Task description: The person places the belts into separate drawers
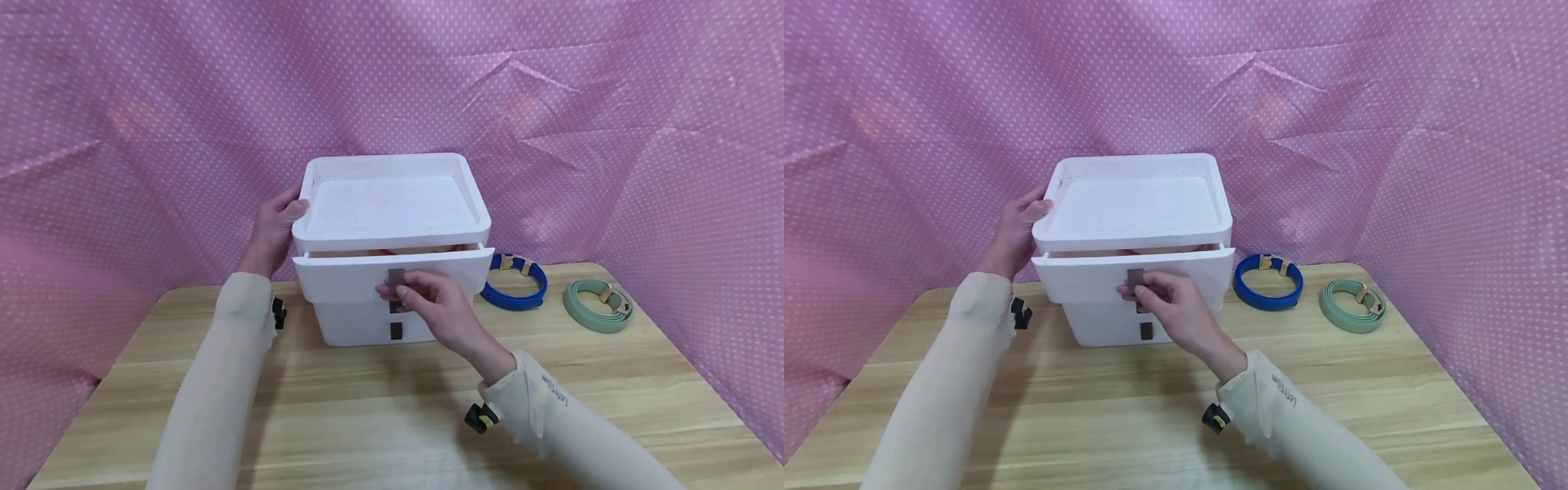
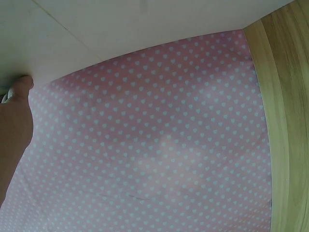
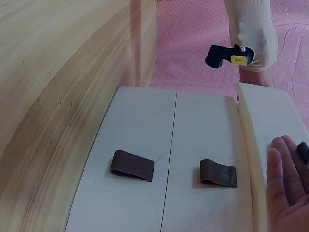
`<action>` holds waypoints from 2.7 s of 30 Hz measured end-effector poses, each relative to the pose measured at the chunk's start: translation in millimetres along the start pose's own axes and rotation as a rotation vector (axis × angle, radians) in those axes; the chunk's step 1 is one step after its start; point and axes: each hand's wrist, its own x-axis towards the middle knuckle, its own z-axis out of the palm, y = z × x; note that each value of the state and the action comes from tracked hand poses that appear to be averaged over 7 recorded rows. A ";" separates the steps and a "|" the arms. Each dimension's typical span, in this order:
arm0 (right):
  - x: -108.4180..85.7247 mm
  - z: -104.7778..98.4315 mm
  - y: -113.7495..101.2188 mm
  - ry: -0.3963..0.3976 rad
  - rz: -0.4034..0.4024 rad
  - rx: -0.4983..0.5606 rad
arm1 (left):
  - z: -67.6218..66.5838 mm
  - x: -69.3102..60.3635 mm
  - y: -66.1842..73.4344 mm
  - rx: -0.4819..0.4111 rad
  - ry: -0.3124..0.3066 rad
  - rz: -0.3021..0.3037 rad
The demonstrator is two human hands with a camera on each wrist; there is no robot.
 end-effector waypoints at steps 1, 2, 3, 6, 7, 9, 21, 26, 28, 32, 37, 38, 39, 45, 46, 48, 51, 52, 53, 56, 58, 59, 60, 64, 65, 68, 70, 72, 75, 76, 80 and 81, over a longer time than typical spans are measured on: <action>0.5 0.0 0.4 0.001 -0.002 -0.001 | -0.1 0.0 0.2 0.001 0.000 -0.003; 0.9 0.0 0.7 0.001 -0.003 -0.001 | -0.3 -0.1 0.3 0.001 -0.001 -0.005; 1.4 -0.1 1.0 0.003 -0.002 0.000 | -0.5 -0.2 0.4 -0.002 -0.002 -0.007; 2.9 0.0 1.5 0.009 0.008 -0.003 | -0.7 -0.3 0.9 -0.006 -0.004 -0.012; 3.4 0.0 1.4 0.010 0.013 -0.006 | -0.9 -0.3 1.0 -0.009 -0.004 -0.014; 4.2 0.2 1.3 0.014 0.020 -0.009 | -1.2 -0.2 1.1 -0.009 -0.004 -0.020; 6.4 -0.4 2.2 0.014 0.029 -0.014 | -1.2 -0.5 1.8 0.004 0.001 -0.034; 6.8 -0.4 1.4 0.018 0.039 -0.014 | -0.8 -1.7 3.6 -0.002 0.003 -0.044; 7.4 -0.6 1.6 0.019 0.039 -0.015 | -0.4 -2.1 4.3 -0.005 0.002 -0.046; 8.2 -0.9 1.4 0.018 0.037 -0.013 | -0.1 -3.2 4.5 -0.003 0.005 -0.051; 10.3 -2.3 3.0 0.027 0.034 -0.022 | 0.3 -2.5 4.6 -0.007 -0.001 -0.035; 10.8 -2.6 3.4 0.028 0.031 -0.023 | 0.3 -2.3 4.6 -0.008 -0.002 -0.030; 11.0 -2.8 3.6 0.027 0.029 -0.021 | 0.3 -2.3 4.6 -0.006 -0.003 -0.027; 11.0 -3.9 5.2 0.016 0.031 -0.013 | 1.3 -3.6 3.3 -0.013 -0.001 -0.019; 10.8 -4.2 5.5 0.017 0.034 -0.011 | 1.8 -3.4 3.1 -0.023 -0.001 -0.014; 10.4 -4.8 5.7 0.019 0.040 -0.008 | 2.4 -2.7 2.3 -0.036 -0.002 -0.001; 9.9 -5.4 5.6 0.023 0.045 -0.006 | 3.0 -1.8 1.7 -0.060 -0.006 0.012; 9.7 -5.5 5.7 0.024 0.045 -0.006 | 2.9 -1.7 1.4 -0.063 -0.008 0.014; 9.6 -5.6 5.8 0.023 0.046 -0.006 | 2.7 -2.1 1.2 -0.062 -0.007 0.013; 9.9 -5.4 7.0 0.015 0.046 0.001 | 2.0 -3.5 0.8 -0.065 -0.005 0.003; 10.4 -5.4 7.3 0.009 0.042 0.004 | 1.3 -4.2 1.1 -0.060 -0.002 -0.003; 11.0 -5.4 7.3 0.006 0.040 0.008 | 1.0 -4.1 1.6 -0.058 -0.002 -0.003; 11.8 -5.5 7.3 0.005 0.035 0.010 | 0.8 -3.9 2.1 -0.059 -0.004 -0.002; 13.8 -5.9 8.1 0.010 0.032 0.010 | 0.4 -2.5 2.1 -0.048 -0.004 0.001; 14.6 -5.8 8.2 0.010 0.031 0.010 | 0.1 -2.5 2.2 -0.047 -0.002 0.001; 15.9 -5.3 7.4 0.005 0.038 0.007 | -0.9 -3.2 2.7 -0.051 0.004 -0.001; 16.3 -5.3 6.8 0.002 0.045 0.004 | -1.4 -3.5 2.8 -0.049 0.003 -0.005; 16.5 -5.7 6.4 0.001 0.050 0.000 | -1.4 -3.6 3.0 -0.048 -0.003 -0.010; 17.0 -6.7 5.9 0.005 0.053 -0.009 | -1.2 -3.1 3.2 -0.041 -0.014 -0.016; 17.2 -7.0 5.8 0.006 0.053 -0.010 | -1.0 -2.9 3.1 -0.042 -0.016 -0.017; 18.0 -8.0 5.1 0.005 0.053 -0.010 | -0.4 -2.2 3.6 -0.051 -0.017 -0.017; 18.2 -8.1 4.9 0.005 0.054 -0.010 | -0.1 -2.2 4.0 -0.054 -0.015 -0.016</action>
